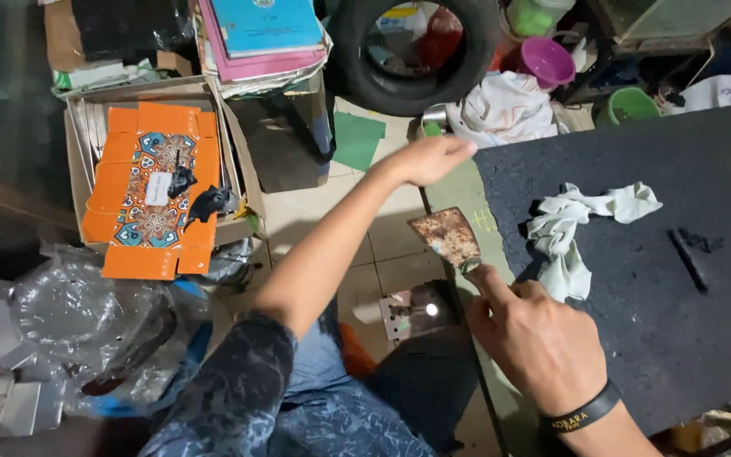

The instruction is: Cleaning a printing platen by scraping off residue with a putty knife and wiping it with a cloth and cleaning solution.

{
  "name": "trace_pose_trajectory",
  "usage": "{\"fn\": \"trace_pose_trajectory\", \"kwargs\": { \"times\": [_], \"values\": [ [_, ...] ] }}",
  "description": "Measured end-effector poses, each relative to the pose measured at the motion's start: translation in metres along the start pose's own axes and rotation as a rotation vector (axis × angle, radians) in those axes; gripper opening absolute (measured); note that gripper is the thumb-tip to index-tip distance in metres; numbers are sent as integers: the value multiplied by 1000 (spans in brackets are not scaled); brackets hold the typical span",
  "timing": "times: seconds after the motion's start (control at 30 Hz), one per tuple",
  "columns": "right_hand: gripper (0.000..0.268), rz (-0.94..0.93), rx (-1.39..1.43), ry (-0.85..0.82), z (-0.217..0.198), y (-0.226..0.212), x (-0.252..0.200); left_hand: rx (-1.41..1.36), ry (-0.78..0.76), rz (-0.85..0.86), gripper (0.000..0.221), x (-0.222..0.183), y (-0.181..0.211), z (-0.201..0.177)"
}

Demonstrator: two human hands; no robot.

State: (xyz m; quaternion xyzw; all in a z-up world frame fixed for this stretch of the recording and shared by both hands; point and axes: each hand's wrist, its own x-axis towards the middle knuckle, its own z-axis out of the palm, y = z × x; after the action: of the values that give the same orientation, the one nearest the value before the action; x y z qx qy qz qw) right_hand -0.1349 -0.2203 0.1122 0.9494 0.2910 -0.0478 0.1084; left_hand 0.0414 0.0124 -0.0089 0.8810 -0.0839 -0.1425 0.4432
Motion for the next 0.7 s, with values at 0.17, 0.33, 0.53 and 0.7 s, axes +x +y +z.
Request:
{"fn": "trace_pose_trajectory", "kwargs": {
  "times": [0.17,0.33,0.53,0.7],
  "values": [
    [29,-37,23,85,4,3,2,-124,-15,-24,49,8,-15,1],
    [40,-52,-70,28,9,2,4,-127,-27,-28,46,9,-21,2],
    [31,-13,-27,104,0,-3,1,-106,-8,39,72,11,-21,3],
    [29,12,9,29,-5,0,-1,-95,13,17,60,3,-12,0]
  ]
}}
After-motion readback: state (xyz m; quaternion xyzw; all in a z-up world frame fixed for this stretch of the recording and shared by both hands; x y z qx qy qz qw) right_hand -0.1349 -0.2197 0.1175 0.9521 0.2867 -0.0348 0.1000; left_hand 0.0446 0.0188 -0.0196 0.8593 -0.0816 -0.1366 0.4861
